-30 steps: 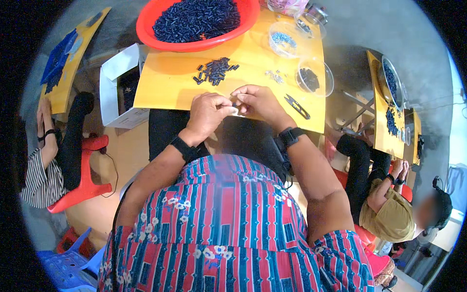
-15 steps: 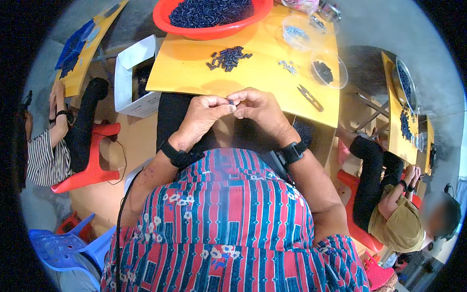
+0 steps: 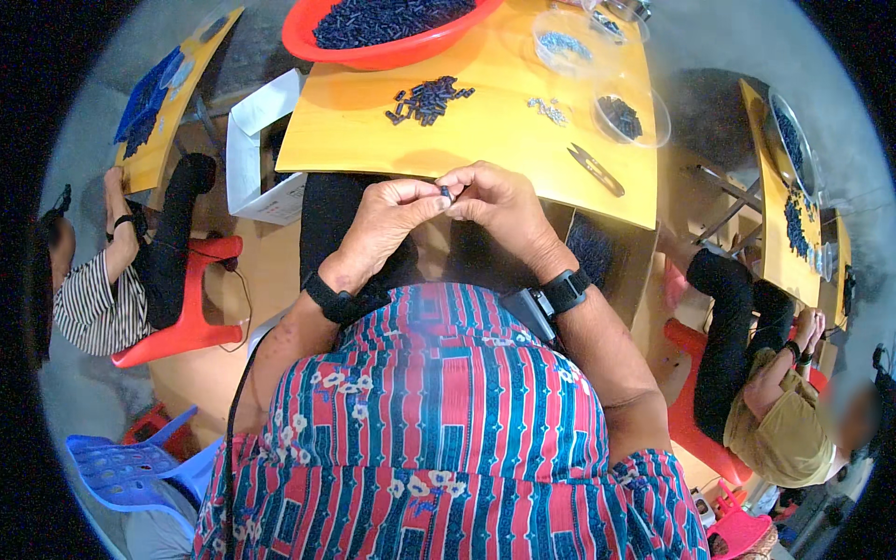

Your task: The person picks up a blue plastic piece and a metal pin by hand, inserts the pin into the piece, and then uses shears to trim the end of the pin before placing the assembled component onto the table.

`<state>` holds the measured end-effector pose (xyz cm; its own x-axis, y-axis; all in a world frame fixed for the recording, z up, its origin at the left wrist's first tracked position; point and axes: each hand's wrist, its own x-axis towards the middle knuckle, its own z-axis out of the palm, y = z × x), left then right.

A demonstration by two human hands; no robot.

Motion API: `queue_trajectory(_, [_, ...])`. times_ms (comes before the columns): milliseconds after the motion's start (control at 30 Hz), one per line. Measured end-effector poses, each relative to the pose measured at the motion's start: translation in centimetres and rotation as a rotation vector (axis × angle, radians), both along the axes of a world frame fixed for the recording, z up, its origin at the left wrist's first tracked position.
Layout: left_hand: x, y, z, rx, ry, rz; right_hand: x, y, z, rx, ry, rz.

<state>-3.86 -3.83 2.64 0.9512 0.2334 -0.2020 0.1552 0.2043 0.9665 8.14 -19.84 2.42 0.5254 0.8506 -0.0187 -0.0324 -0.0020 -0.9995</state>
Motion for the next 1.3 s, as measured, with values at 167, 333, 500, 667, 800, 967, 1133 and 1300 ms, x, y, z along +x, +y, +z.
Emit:
queue_trajectory(167, [0.1, -0.3, 0.1, 0.007, 0.044, -0.010, -0.1, -0.4, 0.0, 0.013, -0.038, 0.004])
queue_trajectory(333, [0.2, -0.4, -0.1, -0.037, 0.034, -0.047, -0.1, -0.6, 0.3, -0.016, -0.097, 0.014])
queue_trajectory(500, [0.3, -0.6, -0.2, -0.024, 0.021, -0.057, 0.1, -0.9, 0.2, 0.023, -0.032, 0.017])
queue_trajectory(667, [0.3, -0.7, 0.5, 0.000, 0.047, -0.062, 0.2, -0.9, 0.2, 0.007, -0.071, -0.007])
queue_trajectory(800, [0.3, -0.7, -0.1, 0.051, 0.037, -0.070, 0.0, -1.0, 0.7, 0.005, 0.003, -0.019])
queue_trajectory(967, [0.3, -0.4, 0.0, -0.014, -0.006, -0.082, 0.2, -1.0, 0.5, 0.052, 0.055, -0.002])
queue_trajectory(1133, [0.5, -0.5, 0.4, -0.022, -0.014, -0.075, 0.7, -1.3, 0.4, 0.070, 0.082, -0.041])
queue_trajectory(1300, [1.2, -0.3, 0.1, 0.040, -0.045, -0.147, 1.6, -2.0, 1.4, 0.065, 0.022, -0.099])
